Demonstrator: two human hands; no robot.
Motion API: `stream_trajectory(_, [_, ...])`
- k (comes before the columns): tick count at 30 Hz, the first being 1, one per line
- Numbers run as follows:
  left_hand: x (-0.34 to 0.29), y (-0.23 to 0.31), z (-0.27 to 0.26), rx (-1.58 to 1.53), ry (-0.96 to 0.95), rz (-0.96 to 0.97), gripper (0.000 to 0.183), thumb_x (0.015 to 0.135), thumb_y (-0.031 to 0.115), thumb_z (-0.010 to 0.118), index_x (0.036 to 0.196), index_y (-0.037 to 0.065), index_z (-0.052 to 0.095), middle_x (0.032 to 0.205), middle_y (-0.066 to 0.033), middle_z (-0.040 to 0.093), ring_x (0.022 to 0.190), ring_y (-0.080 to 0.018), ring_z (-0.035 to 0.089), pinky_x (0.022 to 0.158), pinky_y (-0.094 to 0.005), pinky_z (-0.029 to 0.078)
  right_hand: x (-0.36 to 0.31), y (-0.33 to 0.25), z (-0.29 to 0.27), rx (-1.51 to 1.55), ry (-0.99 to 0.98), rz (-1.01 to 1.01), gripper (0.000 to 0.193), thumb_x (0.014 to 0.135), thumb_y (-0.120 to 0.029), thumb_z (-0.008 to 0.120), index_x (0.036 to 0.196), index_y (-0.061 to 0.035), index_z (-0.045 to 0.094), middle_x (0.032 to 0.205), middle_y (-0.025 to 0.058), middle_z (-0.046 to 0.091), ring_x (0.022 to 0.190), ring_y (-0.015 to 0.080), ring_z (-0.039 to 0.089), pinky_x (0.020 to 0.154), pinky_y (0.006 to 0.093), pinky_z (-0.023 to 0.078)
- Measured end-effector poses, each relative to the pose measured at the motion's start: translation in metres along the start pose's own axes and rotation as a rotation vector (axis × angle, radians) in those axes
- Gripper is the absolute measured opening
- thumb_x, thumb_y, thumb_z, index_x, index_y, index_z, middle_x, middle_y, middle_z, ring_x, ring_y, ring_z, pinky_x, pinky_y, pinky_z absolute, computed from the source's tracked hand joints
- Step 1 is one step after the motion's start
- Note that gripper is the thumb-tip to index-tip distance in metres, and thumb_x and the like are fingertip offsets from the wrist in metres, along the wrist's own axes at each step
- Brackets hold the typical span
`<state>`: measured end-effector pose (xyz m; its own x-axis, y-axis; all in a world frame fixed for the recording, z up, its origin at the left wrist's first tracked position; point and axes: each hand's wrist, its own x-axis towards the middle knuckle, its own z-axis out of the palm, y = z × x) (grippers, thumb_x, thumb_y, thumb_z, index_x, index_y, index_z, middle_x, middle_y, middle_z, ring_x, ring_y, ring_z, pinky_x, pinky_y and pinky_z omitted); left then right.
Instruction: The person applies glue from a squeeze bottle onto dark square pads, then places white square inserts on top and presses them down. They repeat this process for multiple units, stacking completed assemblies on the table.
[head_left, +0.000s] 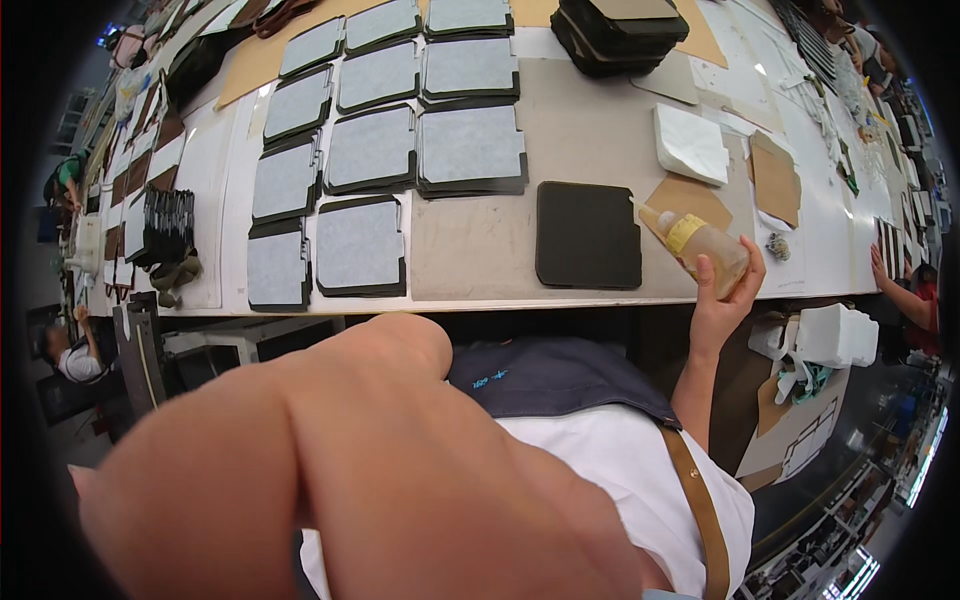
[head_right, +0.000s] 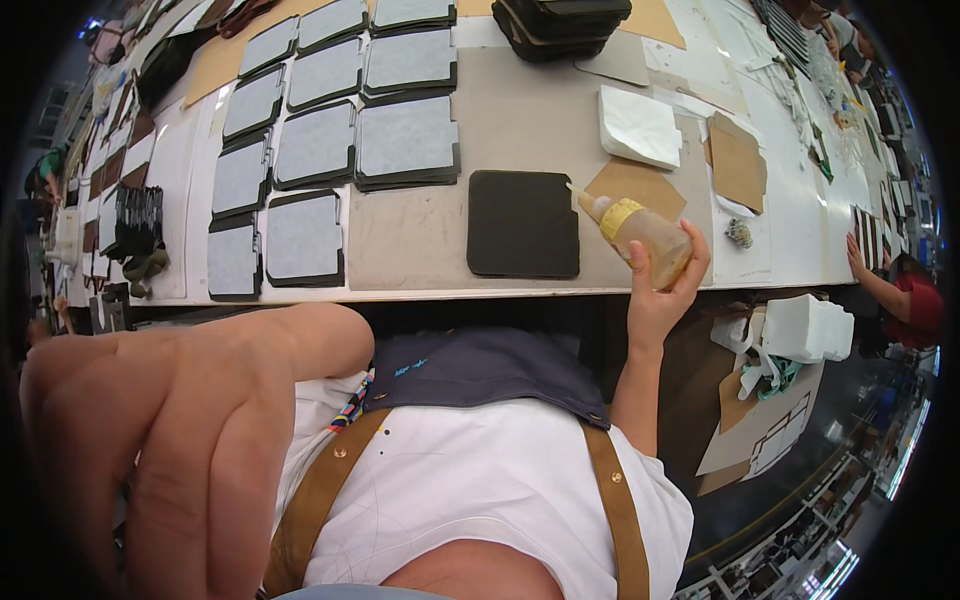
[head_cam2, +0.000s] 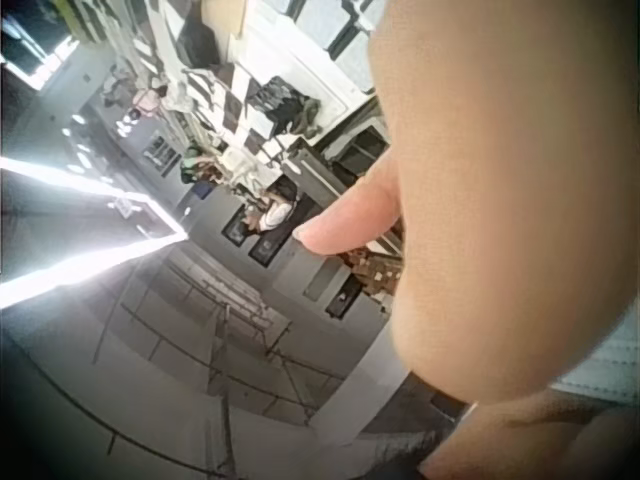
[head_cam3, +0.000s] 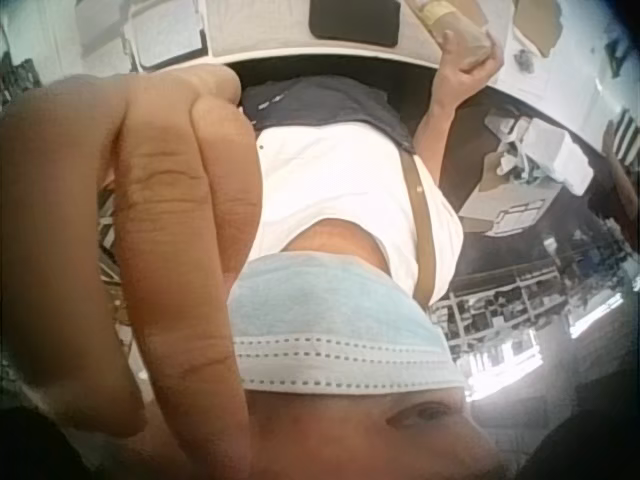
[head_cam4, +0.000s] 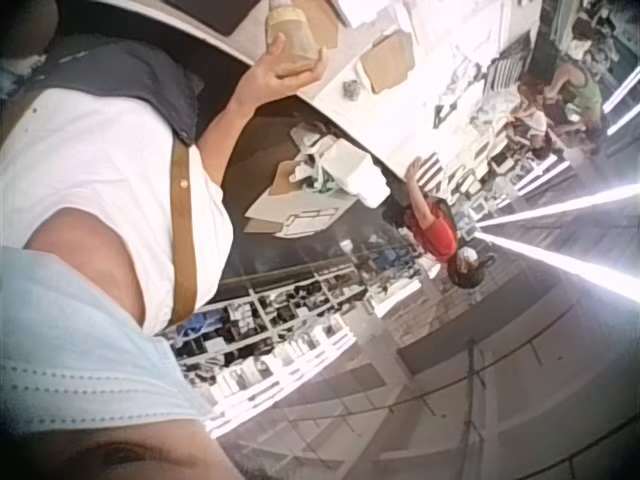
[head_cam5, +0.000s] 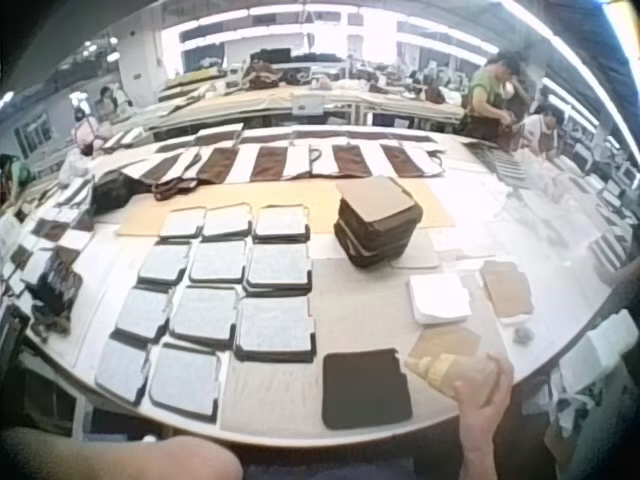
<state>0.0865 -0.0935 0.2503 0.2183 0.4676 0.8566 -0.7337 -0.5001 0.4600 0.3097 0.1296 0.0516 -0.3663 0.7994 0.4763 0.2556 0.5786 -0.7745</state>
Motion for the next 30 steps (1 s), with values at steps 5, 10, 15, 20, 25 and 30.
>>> stream_trajectory(5, [-0.001,0.004,-0.017,-0.003,0.038,0.015,0.027,0.104,0.031,0.05,0.082,0.015,0.056,0.08,0.0028,0.056,0.079,-0.0118,0.05,0.071,-0.0295,0.036,-0.002,0.003,0.0,0.019,0.023,0.024,0.054,0.087,-0.015,0.078,0.133,-0.0038,0.051,0.129,0.008,0.052,0.117,0.0198,0.052,0.103,0.0325,0.041])
stream_trajectory(10, [-0.008,0.011,-0.033,0.039,0.297,0.065,0.027,0.104,0.028,0.051,0.081,0.015,0.056,0.077,0.0037,0.056,0.075,-0.0101,0.05,0.068,-0.0282,0.036,0.001,-0.003,0.004,0.071,-0.005,0.02,0.056,0.085,-0.017,0.08,0.131,-0.0043,0.051,0.127,0.009,0.053,0.117,0.0218,0.052,0.103,0.0336,0.04])
stream_trajectory(15, [-0.063,-0.01,-0.072,-0.039,0.796,0.18,0.029,0.107,0.034,0.046,0.085,0.015,0.053,0.072,0.0045,0.048,0.068,-0.0096,0.04,0.064,-0.0266,0.033,-0.004,0.0,0.001,0.009,0.027,-0.005,0.057,0.085,-0.016,0.08,0.132,-0.0055,0.051,0.125,0.0089,0.055,0.114,0.0219,0.055,0.1,0.0337,0.043])
stream_trajectory(20, [-0.111,-0.026,-0.107,0.318,1.26,0.129,0.032,0.109,0.034,0.043,0.085,0.013,0.049,0.067,0.0041,0.035,0.063,-0.0091,0.028,0.058,-0.0249,0.027,-0.005,-0.003,0.002,-0.006,0.02,-0.027,0.057,0.084,-0.017,0.081,0.132,-0.0064,0.051,0.123,0.0093,0.057,0.112,0.0227,0.057,0.099,0.0344,0.044])
stream_trajectory(25, [-0.14,-0.045,-0.13,0.776,1.428,0.077,0.031,0.107,0.03,0.047,0.083,0.011,0.05,0.065,0.0049,0.032,0.059,-0.0069,0.025,0.056,-0.0238,0.024,-0.004,-0.006,0.003,-0.043,0.016,-0.068,0.057,0.084,-0.017,0.082,0.131,-0.0065,0.052,0.122,0.0104,0.058,0.111,0.0239,0.058,0.098,0.0355,0.045])
stream_trajectory(30, [-0.165,-0.062,-0.143,1.127,1.503,0.014,0.031,0.106,0.027,0.049,0.081,0.009,0.052,0.066,0.0055,0.038,0.059,-0.0042,0.027,0.055,-0.0222,0.022,-0.004,-0.012,0.009,-0.026,-0.025,-0.112,0.057,0.082,-0.015,0.083,0.129,-0.0055,0.052,0.119,0.0112,0.058,0.109,0.0247,0.059,0.095,0.0359,0.047])
